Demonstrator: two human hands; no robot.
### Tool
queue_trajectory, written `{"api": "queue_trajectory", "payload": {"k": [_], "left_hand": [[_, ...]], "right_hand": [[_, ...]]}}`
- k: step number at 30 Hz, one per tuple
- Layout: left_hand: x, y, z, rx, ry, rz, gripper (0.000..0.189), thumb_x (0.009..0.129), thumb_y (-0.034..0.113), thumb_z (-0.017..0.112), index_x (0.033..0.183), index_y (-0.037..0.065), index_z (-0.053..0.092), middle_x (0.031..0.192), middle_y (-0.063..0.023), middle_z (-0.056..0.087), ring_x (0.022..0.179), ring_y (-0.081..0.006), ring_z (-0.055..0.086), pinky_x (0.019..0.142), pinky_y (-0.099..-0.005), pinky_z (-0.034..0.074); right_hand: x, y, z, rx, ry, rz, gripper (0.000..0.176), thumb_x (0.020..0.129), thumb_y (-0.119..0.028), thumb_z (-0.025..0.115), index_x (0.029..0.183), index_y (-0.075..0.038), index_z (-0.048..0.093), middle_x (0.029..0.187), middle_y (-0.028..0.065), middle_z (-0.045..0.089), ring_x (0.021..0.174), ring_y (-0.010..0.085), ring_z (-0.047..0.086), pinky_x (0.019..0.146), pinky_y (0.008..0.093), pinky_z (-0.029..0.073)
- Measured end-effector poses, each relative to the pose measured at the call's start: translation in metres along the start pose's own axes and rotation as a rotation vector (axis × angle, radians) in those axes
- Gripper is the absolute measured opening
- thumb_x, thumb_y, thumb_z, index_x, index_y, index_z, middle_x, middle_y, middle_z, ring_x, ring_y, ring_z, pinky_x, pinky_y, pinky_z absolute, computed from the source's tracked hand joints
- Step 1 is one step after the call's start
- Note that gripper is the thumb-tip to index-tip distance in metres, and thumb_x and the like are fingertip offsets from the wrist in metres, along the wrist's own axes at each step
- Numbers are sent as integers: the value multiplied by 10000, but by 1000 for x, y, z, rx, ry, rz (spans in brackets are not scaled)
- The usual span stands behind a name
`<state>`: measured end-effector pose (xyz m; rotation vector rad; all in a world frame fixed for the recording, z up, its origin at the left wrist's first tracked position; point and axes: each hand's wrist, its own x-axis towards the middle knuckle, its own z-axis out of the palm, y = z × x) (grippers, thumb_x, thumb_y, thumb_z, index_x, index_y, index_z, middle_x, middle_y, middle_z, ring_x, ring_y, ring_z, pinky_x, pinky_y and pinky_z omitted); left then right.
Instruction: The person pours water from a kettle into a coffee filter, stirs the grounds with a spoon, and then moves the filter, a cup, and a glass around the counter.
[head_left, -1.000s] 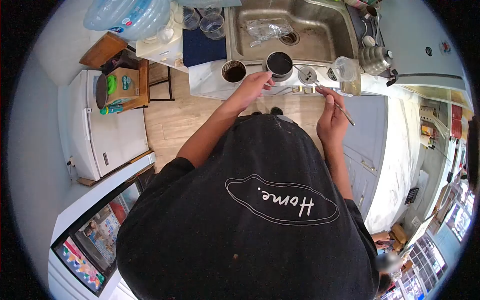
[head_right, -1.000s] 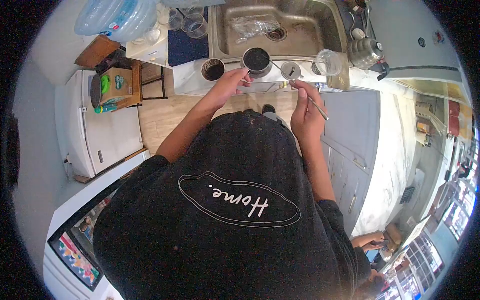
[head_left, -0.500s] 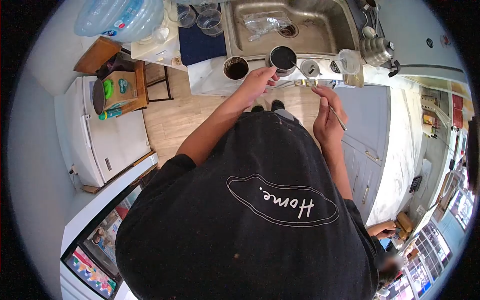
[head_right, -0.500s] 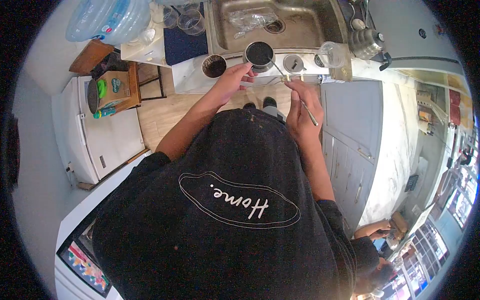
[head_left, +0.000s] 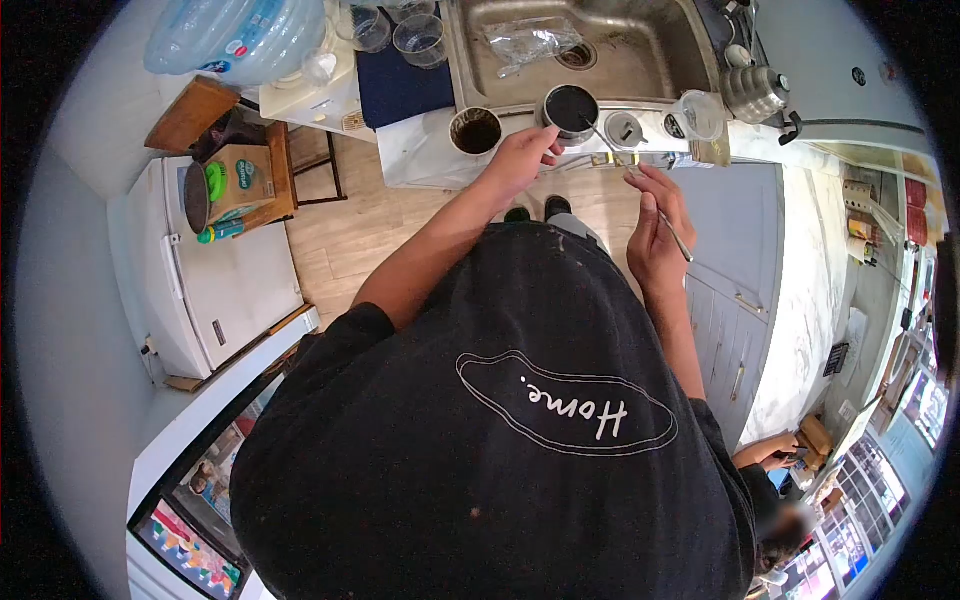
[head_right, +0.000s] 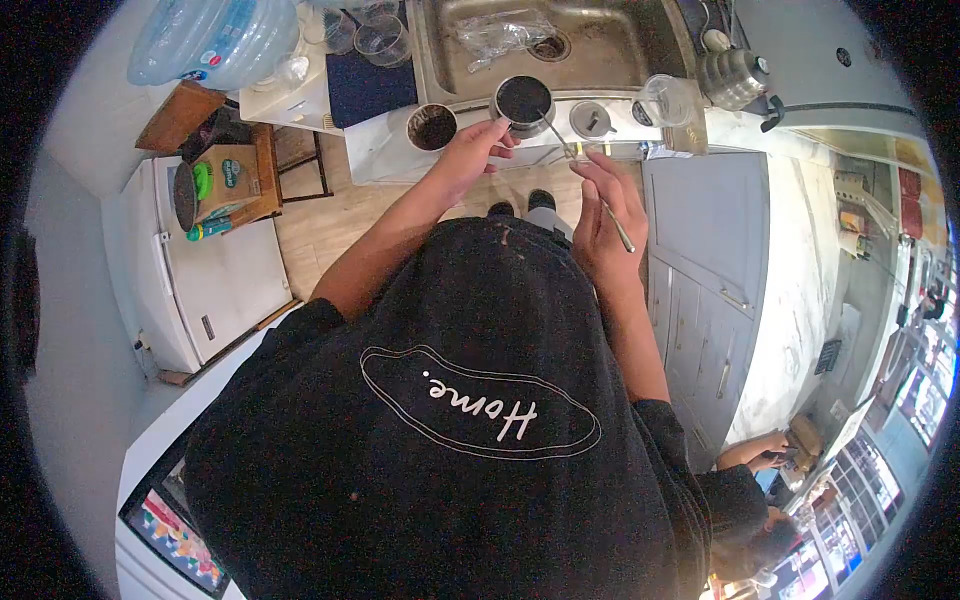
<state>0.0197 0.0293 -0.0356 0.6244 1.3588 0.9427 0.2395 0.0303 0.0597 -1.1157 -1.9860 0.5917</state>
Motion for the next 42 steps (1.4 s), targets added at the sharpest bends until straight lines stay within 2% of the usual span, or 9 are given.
{"api": "queue_trajectory", "payload": {"k": [4,10,16,19,22,37,40,42], "left_hand": [[-4,3,2,-11,10,-2,354,1035,447,472,896,150,605,1106,-10,670,973,-146,599,799,-340,439],[0,3,0,-29,0,-12,354,1034,448,473,899,148,604,1105,-6,666,971,-153,605,800,-342,440],[-1,4,1,-12,3,-14,354,1035,447,475,899,149,610,1092,-3,666,975,-153,604,802,-344,442],[-3,5,1,8,8,-13,357,1037,448,473,901,149,613,1085,0,666,972,-150,605,800,-343,444],[-2,3,1,8,10,-11,369,1037,458,471,911,144,618,1082,4,666,970,-148,606,796,-341,446],[4,-4,-3,62,5,22,399,1022,494,484,976,139,661,1059,8,672,959,-149,603,793,-345,451],[1,0,-1,62,24,30,403,1017,479,498,942,121,666,1006,2,666,920,-150,592,769,-335,454],[-2,2,2,23,59,50,409,1010,449,529,889,85,671,914,-7,650,850,-152,575,722,-315,460]], "right_hand": [[-1,-4,-1,11,-3,34,147,968,-38,556,1050,-46,678,1129,175,691,1051,336,674,904,404,531],[1,-3,1,-11,33,-42,139,942,15,565,1042,-26,652,1130,168,690,1092,342,656,942,407,515],[-3,-10,2,19,-25,13,122,940,17,589,1044,-22,640,1137,151,707,1051,314,689,887,390,547],[-1,-7,3,0,4,-64,114,946,-11,609,1053,-30,643,1110,145,723,994,301,714,832,374,565],[4,-10,1,-16,-15,-43,144,942,-12,619,1080,-39,651,1082,144,731,960,301,723,811,366,572],[10,-8,-3,-14,-84,-7,175,938,-25,626,1105,-57,665,1058,140,728,917,311,721,766,368,568],[8,-2,-3,-25,-94,-31,203,1009,-62,541,1165,-48,669,1057,125,737,907,207,737,769,329,569],[7,-2,-3,-43,-106,-16,195,1010,-65,539,1155,-46,668,1077,125,734,894,210,739,757,327,569]]}}
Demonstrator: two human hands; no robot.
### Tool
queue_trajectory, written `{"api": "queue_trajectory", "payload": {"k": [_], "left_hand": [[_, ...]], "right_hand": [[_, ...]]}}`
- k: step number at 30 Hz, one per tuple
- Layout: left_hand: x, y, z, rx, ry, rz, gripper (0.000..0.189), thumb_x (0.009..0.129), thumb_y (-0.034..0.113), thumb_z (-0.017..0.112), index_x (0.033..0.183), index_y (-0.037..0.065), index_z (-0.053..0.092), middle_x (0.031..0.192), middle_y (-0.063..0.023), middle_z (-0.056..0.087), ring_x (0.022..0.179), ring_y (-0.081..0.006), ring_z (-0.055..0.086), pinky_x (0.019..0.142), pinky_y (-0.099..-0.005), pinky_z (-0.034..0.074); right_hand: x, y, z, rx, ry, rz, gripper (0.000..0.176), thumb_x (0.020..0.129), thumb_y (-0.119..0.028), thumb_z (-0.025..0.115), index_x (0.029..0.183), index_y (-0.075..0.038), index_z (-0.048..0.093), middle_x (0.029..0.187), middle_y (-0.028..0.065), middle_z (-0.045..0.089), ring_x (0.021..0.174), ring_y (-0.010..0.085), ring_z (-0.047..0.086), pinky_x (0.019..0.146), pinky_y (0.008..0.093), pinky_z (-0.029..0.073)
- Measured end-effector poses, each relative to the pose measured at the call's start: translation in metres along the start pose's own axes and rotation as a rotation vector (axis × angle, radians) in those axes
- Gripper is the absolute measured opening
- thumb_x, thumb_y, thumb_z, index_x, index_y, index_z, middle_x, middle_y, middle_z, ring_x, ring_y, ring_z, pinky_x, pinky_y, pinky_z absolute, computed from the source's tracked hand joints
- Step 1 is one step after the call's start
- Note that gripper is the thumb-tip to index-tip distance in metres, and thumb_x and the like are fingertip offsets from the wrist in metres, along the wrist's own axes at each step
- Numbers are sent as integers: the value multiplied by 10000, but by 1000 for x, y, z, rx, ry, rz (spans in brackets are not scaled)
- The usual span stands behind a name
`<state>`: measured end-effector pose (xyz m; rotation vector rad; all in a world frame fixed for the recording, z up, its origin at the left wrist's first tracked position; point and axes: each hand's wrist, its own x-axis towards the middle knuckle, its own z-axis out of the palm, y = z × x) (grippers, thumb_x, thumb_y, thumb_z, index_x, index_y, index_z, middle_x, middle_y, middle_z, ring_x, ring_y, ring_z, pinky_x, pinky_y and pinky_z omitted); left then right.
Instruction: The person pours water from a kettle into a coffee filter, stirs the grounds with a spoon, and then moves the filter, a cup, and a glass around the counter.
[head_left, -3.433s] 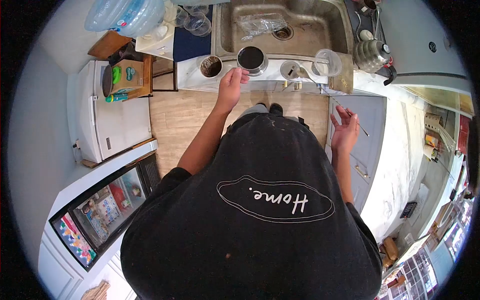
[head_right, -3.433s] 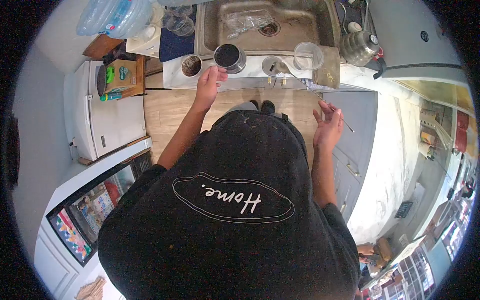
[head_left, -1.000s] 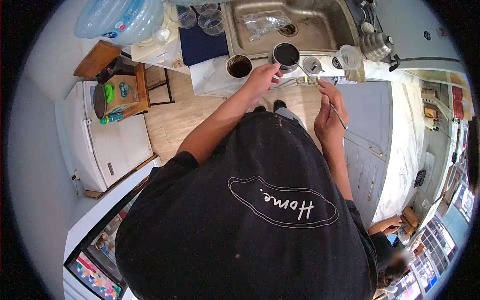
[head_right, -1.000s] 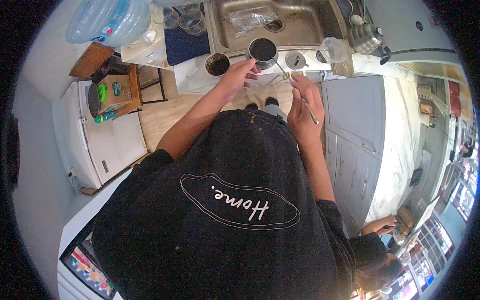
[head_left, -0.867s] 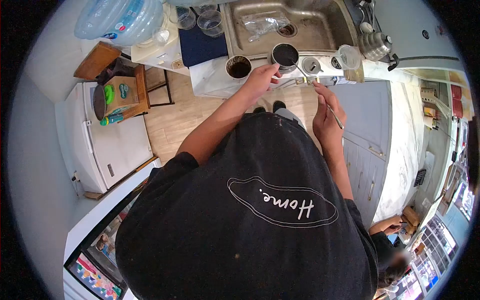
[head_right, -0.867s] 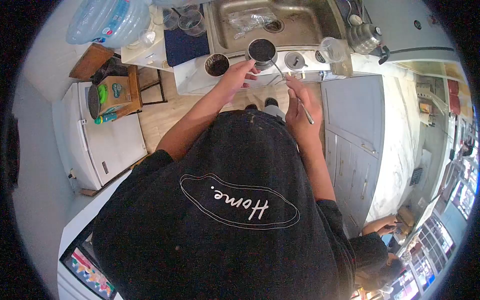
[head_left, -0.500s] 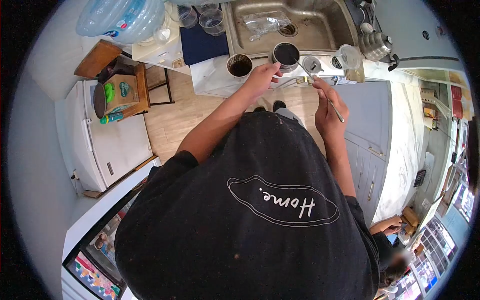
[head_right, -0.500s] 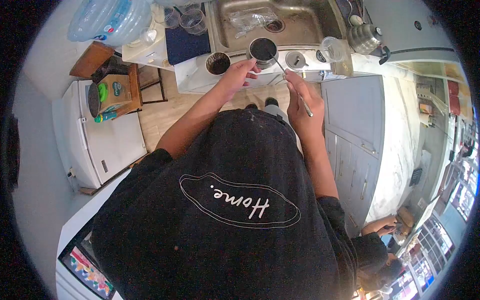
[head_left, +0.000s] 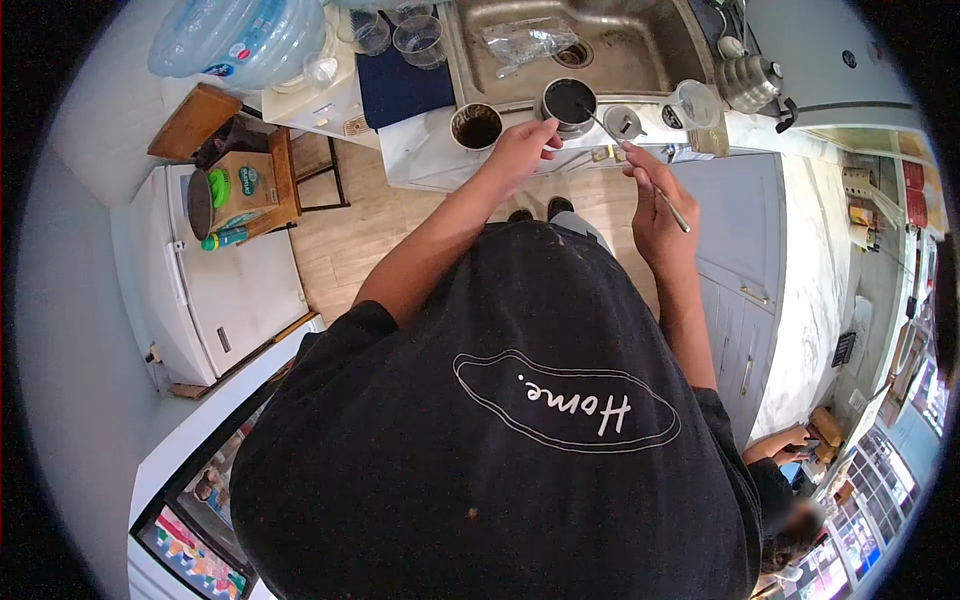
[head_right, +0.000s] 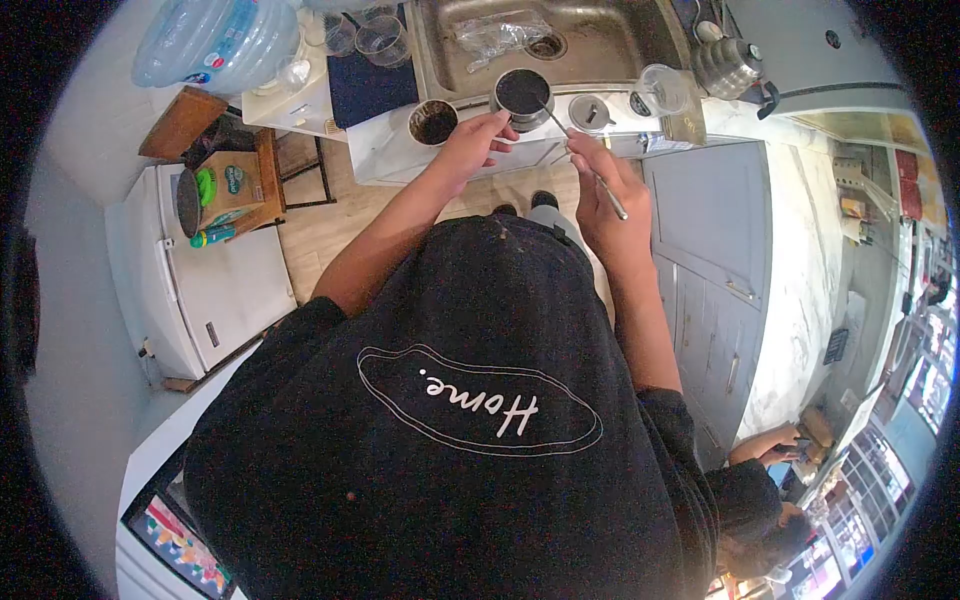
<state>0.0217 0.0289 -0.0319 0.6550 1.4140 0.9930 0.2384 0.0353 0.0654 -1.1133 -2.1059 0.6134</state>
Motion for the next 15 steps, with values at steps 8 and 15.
{"api": "queue_trajectory", "payload": {"k": [8,15], "left_hand": [[3,-4,-4,74,-49,28,411,1016,505,483,953,144,669,1015,25,674,933,-134,589,787,-335,438],[1,-3,-3,48,-54,44,410,1014,508,486,946,146,666,996,28,667,923,-131,582,789,-336,426]], "right_hand": [[-2,1,7,-83,69,-61,181,1008,-85,547,1135,-58,672,1052,115,733,820,221,733,714,333,569],[-2,0,12,-103,80,-126,180,992,-75,564,1135,-71,673,1017,109,732,811,234,713,701,341,560]]}}
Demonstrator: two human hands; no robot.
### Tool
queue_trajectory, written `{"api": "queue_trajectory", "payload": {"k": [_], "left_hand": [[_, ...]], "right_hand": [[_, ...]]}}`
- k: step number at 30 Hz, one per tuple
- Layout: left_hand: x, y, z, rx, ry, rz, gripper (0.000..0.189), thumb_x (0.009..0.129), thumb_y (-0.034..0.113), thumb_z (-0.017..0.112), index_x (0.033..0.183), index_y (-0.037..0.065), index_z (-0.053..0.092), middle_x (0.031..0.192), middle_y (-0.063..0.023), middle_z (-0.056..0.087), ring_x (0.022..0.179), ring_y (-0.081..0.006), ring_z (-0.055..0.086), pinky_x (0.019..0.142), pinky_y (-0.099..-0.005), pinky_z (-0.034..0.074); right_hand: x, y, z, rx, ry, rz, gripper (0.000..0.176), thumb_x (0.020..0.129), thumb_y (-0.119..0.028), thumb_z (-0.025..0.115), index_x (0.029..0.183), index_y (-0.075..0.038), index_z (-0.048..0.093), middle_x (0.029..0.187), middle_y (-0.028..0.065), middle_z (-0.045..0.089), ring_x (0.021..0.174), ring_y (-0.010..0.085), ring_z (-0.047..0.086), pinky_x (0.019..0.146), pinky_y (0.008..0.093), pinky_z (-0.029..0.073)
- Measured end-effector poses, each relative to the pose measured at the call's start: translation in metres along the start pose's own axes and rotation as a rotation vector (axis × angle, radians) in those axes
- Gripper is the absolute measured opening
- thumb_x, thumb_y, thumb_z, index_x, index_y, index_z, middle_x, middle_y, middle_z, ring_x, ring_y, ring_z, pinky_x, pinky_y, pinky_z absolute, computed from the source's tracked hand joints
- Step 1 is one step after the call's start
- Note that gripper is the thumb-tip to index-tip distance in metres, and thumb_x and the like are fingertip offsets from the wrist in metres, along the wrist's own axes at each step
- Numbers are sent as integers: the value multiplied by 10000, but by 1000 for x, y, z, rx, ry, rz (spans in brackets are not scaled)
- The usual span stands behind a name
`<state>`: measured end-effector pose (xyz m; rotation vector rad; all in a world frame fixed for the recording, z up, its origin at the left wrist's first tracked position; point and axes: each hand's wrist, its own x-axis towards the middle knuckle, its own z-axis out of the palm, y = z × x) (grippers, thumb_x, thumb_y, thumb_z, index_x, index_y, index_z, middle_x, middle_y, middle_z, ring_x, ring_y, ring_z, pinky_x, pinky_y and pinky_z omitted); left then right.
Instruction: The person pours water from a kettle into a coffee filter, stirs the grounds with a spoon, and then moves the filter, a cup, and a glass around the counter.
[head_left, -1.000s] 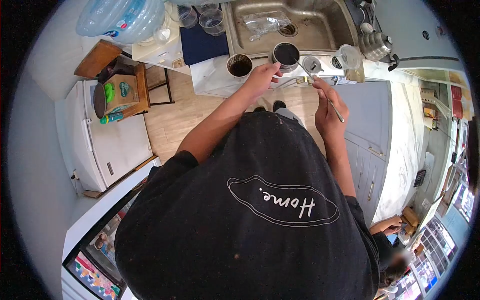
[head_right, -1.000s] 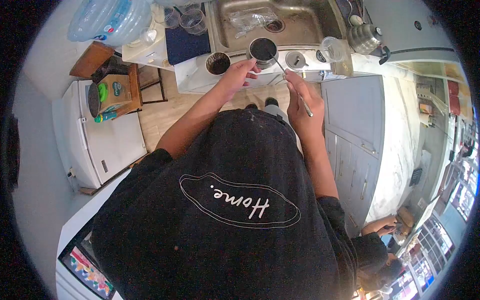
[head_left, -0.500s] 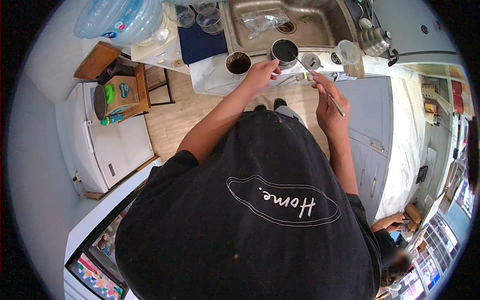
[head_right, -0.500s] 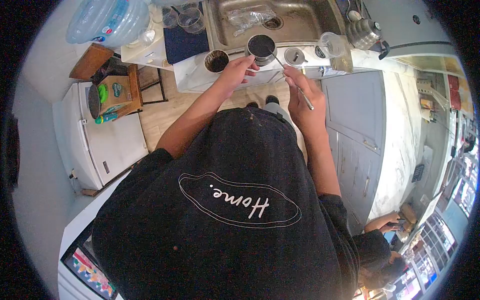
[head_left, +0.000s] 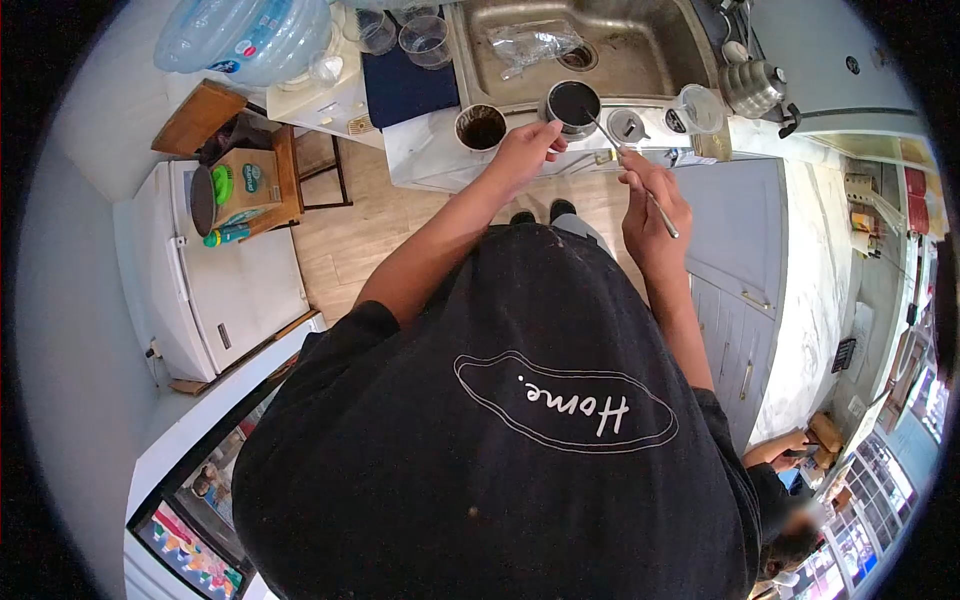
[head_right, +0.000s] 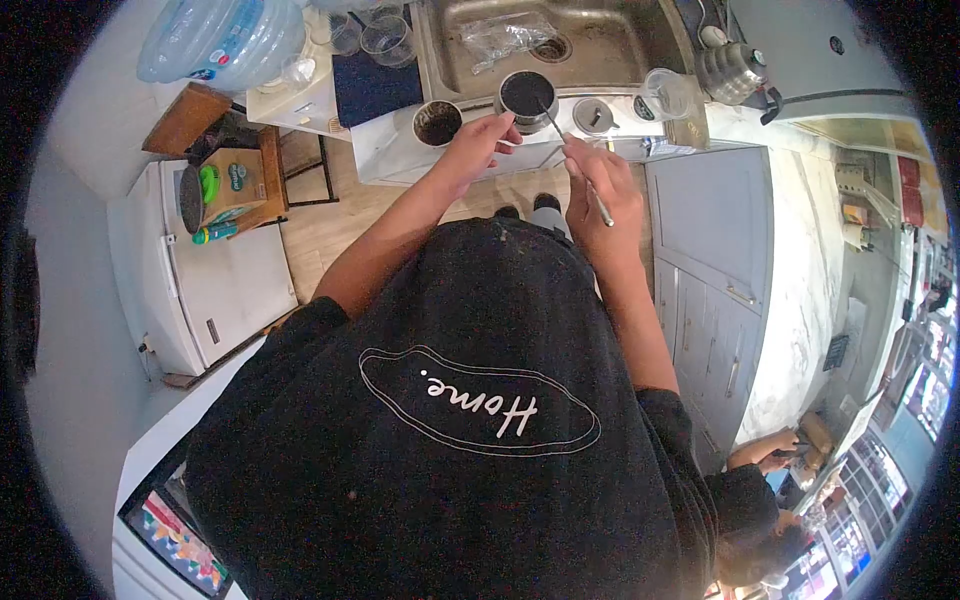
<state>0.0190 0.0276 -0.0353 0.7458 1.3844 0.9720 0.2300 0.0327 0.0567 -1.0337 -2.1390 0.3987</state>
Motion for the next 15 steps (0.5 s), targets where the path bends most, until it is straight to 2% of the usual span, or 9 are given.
{"api": "queue_trajectory", "payload": {"k": [1,4,10,15], "left_hand": [[0,0,0,0,-2,3,410,1014,510,487,948,147,666,993,29,666,922,-130,581,789,-336,425],[1,-2,0,3,-6,8,409,1011,514,489,952,149,665,988,28,665,920,-129,580,788,-335,423],[2,0,0,-8,9,-40,408,1005,520,500,938,151,663,981,29,665,914,-122,578,781,-330,421],[3,-2,0,-27,1,-3,405,999,525,513,934,156,665,970,32,667,902,-117,577,763,-318,417]], "right_hand": [[0,0,0,-3,-2,-8,180,989,-75,568,1135,-71,673,1011,107,732,811,236,711,695,338,558],[0,-2,0,12,-6,11,161,980,-60,576,1109,-63,672,1027,97,738,827,234,713,781,358,562],[-1,-7,3,-15,16,-64,116,959,-27,592,1047,-50,663,1093,87,738,962,241,721,1032,469,460],[-1,-8,2,-4,12,-67,116,956,-29,597,1049,-51,663,1093,89,738,1001,250,718,1040,475,451]]}}
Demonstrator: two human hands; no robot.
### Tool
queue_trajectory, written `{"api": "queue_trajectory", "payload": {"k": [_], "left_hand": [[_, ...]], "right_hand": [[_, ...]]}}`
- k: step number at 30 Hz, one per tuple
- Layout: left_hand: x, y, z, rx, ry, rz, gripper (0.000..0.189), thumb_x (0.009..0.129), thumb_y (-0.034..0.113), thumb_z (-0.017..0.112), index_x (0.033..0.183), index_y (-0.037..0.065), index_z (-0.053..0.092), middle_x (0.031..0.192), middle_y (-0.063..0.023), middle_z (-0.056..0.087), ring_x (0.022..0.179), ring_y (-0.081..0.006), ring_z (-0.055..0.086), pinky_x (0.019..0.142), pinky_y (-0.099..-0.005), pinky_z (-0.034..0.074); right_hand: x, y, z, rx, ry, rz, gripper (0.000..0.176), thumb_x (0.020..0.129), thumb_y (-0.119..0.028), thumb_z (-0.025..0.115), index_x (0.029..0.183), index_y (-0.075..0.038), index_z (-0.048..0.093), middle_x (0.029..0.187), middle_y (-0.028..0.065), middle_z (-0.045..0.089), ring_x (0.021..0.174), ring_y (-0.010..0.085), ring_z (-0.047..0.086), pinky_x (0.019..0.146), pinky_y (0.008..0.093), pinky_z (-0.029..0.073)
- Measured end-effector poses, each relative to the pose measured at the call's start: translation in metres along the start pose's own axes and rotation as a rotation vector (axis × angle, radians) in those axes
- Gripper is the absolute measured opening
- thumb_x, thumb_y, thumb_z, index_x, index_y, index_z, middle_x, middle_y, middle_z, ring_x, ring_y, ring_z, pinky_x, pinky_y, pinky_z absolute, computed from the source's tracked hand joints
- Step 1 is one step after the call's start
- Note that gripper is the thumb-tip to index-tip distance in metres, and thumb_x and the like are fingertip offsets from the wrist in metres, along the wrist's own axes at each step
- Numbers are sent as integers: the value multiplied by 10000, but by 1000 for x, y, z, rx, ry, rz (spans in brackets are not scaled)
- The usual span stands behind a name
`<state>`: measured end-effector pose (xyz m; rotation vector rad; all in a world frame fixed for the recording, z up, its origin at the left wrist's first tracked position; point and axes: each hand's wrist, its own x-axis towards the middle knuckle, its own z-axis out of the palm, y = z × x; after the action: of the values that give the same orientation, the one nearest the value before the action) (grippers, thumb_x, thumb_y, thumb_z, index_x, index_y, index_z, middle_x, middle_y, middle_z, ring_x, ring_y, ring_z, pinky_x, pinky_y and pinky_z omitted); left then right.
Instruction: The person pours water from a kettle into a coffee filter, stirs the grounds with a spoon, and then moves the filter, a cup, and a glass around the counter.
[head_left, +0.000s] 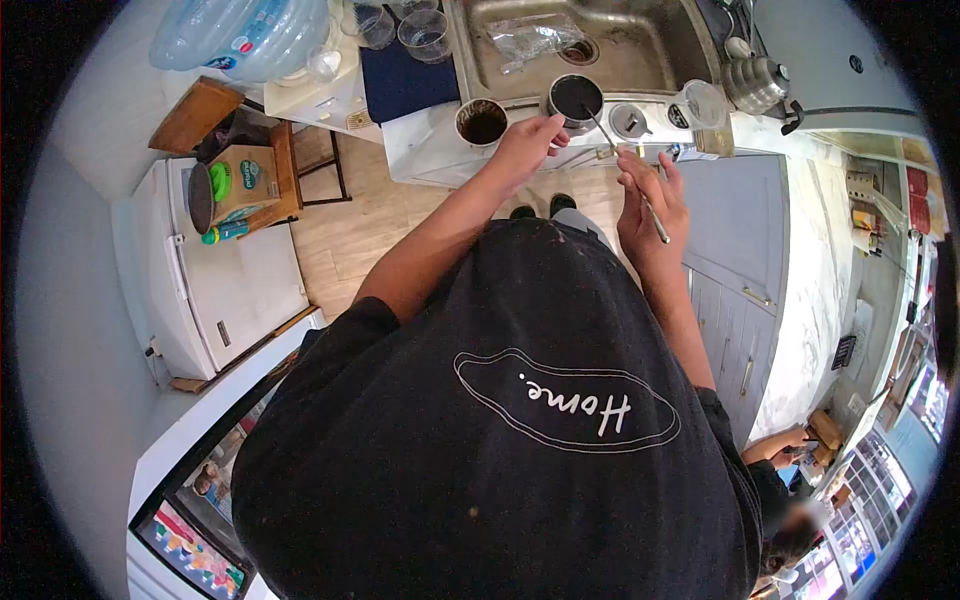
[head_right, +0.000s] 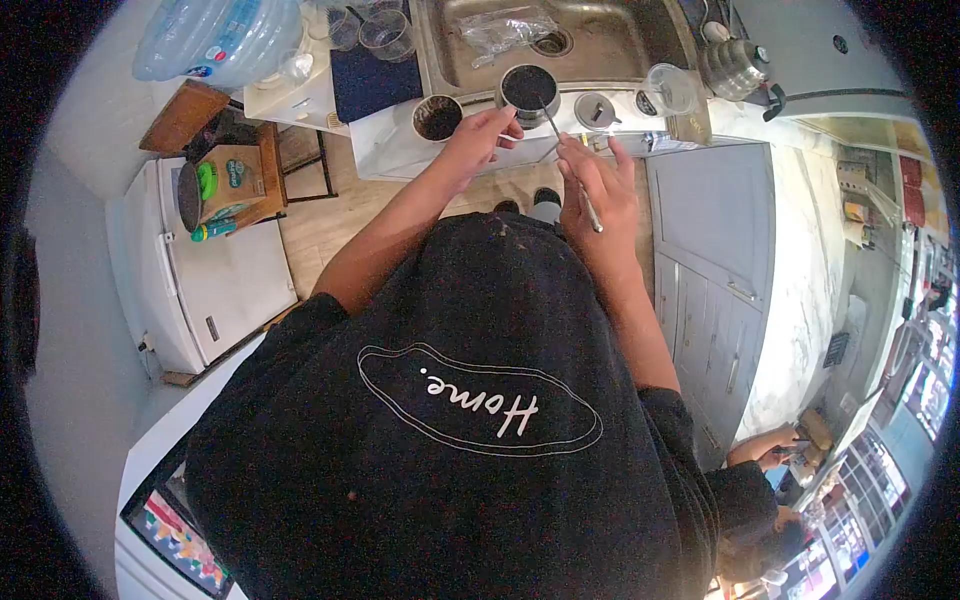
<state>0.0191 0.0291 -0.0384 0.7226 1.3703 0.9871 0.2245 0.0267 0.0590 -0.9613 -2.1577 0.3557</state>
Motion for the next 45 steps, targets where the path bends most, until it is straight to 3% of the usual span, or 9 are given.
{"api": "queue_trajectory", "payload": {"k": [18,30,33,42,45], "left_hand": [[4,-7,3,-16,26,24,395,1014,484,504,902,142,667,933,34,667,862,-109,580,719,-301,418],[3,-5,6,-21,57,6,411,1017,493,506,916,124,655,983,11,657,924,-138,613,756,-317,433],[1,-5,9,-60,119,28,433,1005,440,545,901,42,683,861,-34,659,820,-161,601,724,-296,462],[-2,1,10,-57,121,48,431,1003,435,554,888,41,684,841,-37,642,823,-152,559,736,-293,446],[4,-4,2,21,47,-30,412,1012,509,509,936,140,676,1030,11,652,967,-154,566,790,-341,432]], "right_hand": [[-4,-1,-1,4,-25,-30,108,945,-12,600,1029,-43,660,1087,104,737,998,252,718,1037,475,460],[-4,-2,-4,13,-42,-34,95,956,-34,603,1030,-39,663,1104,107,735,974,256,721,1032,467,463],[-5,-3,-4,5,-48,-27,91,959,-42,603,1029,-35,662,1104,108,735,966,258,722,1029,466,464],[-8,2,-1,28,-32,-41,180,895,0,649,1063,-63,636,1115,104,730,989,256,708,1010,483,454],[-8,1,0,37,-25,-41,175,897,1,646,1060,-63,636,1106,104,731,992,256,708,1009,480,455]]}}
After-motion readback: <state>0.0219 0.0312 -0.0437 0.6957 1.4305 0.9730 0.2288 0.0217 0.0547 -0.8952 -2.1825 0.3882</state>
